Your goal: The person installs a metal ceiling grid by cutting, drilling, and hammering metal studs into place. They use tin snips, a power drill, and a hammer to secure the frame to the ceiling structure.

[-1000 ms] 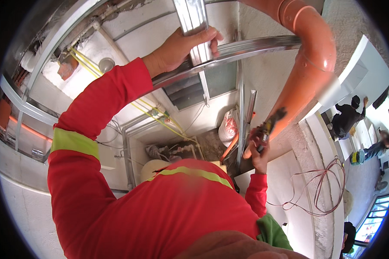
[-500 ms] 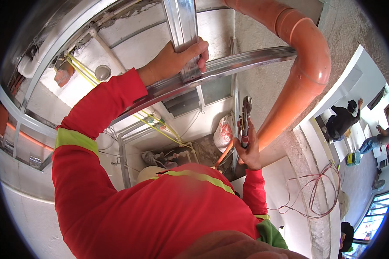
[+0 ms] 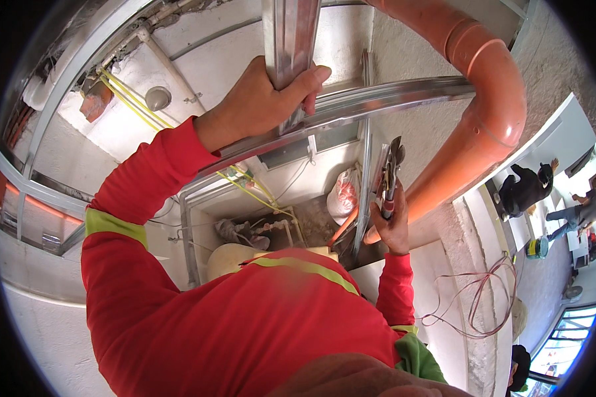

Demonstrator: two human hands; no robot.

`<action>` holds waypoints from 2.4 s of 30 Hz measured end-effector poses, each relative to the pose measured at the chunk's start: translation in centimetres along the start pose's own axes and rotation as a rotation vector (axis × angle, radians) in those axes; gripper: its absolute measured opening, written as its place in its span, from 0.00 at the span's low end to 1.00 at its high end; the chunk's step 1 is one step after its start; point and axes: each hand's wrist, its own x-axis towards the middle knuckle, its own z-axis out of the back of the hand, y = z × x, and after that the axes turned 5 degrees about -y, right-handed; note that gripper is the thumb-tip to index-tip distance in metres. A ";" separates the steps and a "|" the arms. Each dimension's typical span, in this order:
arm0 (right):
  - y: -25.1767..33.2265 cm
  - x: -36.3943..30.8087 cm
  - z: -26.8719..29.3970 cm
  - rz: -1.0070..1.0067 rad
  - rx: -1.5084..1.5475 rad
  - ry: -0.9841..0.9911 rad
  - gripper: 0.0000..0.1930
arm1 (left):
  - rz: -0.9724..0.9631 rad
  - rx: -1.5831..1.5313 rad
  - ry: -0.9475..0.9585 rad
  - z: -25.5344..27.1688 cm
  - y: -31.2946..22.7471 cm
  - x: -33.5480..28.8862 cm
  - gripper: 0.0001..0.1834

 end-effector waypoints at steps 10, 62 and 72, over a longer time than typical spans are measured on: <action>-1.0 -4.4 1.0 -0.266 0.099 0.013 0.38 | 0.224 0.342 0.121 4.4 -7.9 -0.8 0.16; 15.4 12.2 20.9 0.375 -0.655 0.628 0.34 | -0.010 -1.248 -0.124 -9.7 -5.5 0.0 0.34; 13.1 15.0 21.5 0.353 -0.436 0.697 0.38 | -0.108 -1.234 -0.226 -10.7 -8.2 -0.9 0.33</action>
